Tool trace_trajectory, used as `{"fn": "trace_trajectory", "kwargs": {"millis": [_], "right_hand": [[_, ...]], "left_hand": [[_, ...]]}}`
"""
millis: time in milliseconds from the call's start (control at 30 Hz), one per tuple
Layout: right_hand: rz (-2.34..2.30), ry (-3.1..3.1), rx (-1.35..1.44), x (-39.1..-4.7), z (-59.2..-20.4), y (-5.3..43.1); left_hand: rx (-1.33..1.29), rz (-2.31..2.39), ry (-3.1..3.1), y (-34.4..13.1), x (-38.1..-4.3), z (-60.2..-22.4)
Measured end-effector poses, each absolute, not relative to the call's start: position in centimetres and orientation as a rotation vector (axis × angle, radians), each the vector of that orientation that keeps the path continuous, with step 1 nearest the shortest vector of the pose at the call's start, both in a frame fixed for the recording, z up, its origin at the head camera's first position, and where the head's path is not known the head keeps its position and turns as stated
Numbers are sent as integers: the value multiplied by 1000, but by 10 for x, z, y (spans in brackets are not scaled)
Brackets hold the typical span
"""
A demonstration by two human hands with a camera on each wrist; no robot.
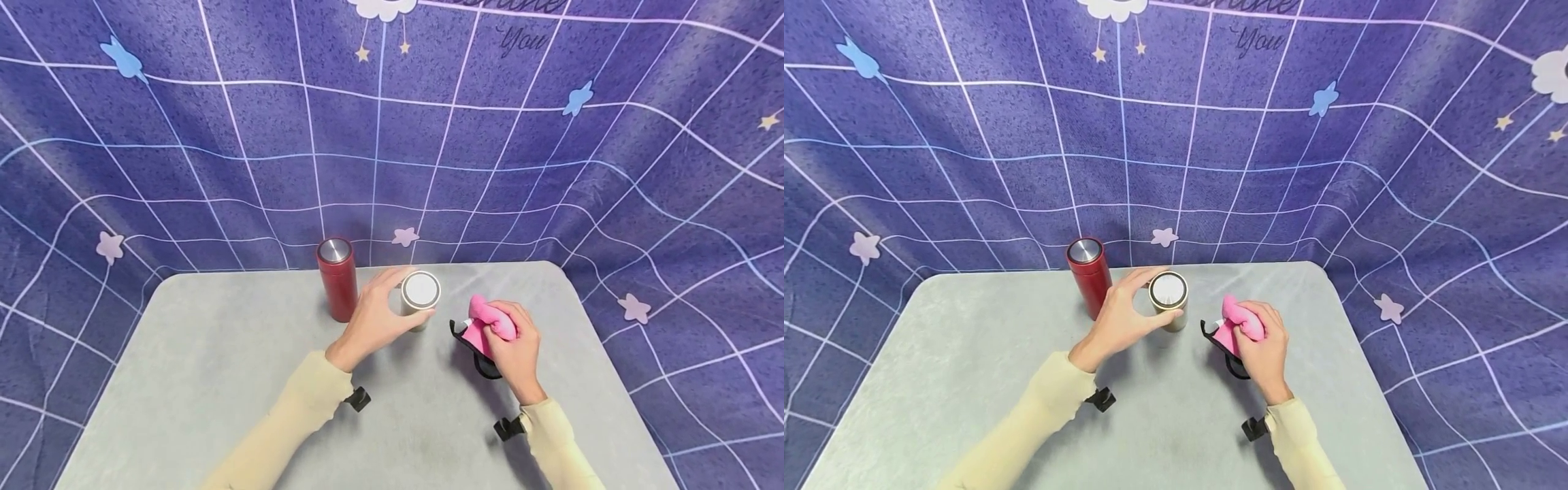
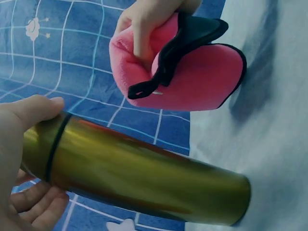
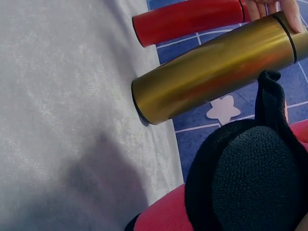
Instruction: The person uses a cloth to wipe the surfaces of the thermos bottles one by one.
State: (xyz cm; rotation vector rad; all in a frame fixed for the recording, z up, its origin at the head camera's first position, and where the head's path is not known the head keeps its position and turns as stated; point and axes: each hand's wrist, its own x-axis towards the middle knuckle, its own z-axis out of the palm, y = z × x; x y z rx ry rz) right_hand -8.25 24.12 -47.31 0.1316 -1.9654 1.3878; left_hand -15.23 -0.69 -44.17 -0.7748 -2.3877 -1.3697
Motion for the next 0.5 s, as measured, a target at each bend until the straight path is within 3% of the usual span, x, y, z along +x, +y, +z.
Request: {"fn": "trace_trajectory", "kwargs": {"millis": [500], "right_hand": [[1402,-1977,115,-83,-476,240]], "left_hand": [[-699,-1709,-2418,-4,-157,-479]]}}
